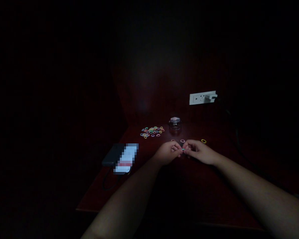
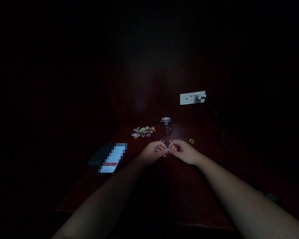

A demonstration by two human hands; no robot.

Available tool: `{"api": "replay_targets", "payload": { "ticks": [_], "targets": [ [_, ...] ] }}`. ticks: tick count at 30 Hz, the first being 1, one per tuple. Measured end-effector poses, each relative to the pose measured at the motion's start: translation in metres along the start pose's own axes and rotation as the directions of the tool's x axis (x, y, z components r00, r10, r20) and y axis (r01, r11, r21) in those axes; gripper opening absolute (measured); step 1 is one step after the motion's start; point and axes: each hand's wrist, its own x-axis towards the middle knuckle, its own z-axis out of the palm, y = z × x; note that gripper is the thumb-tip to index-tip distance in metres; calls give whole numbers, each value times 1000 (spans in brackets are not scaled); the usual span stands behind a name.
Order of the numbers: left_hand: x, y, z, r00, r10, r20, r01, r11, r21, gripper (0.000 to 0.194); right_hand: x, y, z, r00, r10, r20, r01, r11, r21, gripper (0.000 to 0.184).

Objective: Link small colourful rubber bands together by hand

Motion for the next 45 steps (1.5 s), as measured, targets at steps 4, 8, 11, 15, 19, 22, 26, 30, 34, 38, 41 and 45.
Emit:
{"api": "replay_targets", "payload": {
  "ticks": [4, 8, 11, 15, 19, 22, 26, 30, 34, 38, 41, 45],
  "targets": [
    [2, -2, -1, 999, 6, -40, -7, 1000, -25, 20, 1, 1, 0, 1000, -3, -16, 3, 1000, -5, 30],
    [1, -2, -2, 999, 6, -43, -7, 1000, -24, 20, 1, 2, 0, 1000, -12, -15, 12, 1000, -17, 27],
    [1, -1, -2, 999, 1, -37, -2, 1000, -21, 21, 1, 3, 0, 1000, -17, -18, 17, 1000, -18, 27],
    [1, 0, -2, 998, 7, -55, -8, 1000, -15, 23, 1, 2, 0, 1000, -16, -22, 15, 1000, -23, 29],
    [2, 0, -1, 998, 1, -60, -3, 999, -32, 25, 0, 1, 0, 1000, -17, -17, 16, 999, -30, 31],
    [1, 0, -1, 997, 14, -73, -14, 1000, 4, 27, 1, 1, 0, 1000, -15, -20, 14, 1000, -14, 31],
    [1, 1, -3, 997, 7, -82, -3, 999, 48, 24, 1, 3, -1, 999, -14, -40, 13, 1000, -19, 30],
    [1, 3, -3, 998, -27, -60, 30, 999, 43, 18, 1, 3, -2, 998, -8, -57, 6, 999, -38, 30],
    [0, 5, -2, 997, -75, -35, 77, 996, 52, 15, 1, 5, -3, 998, 5, -59, -7, 999, -44, 27],
    [-1, 7, -1, 993, -116, -5, 116, 990, 75, 12, 0, 6, -3, 998, -14, -63, 10, 997, -72, 25],
    [-2, 9, -1, 992, -125, 16, 123, 987, 99, 10, 0, 6, -3, 998, -19, -60, 15, 997, -79, 24],
    [-4, 11, -3, 987, -146, 59, 135, 979, 155, 12, 0, 5, -6, 996, -17, -89, 9, 997, -81, 25]
  ]
}}
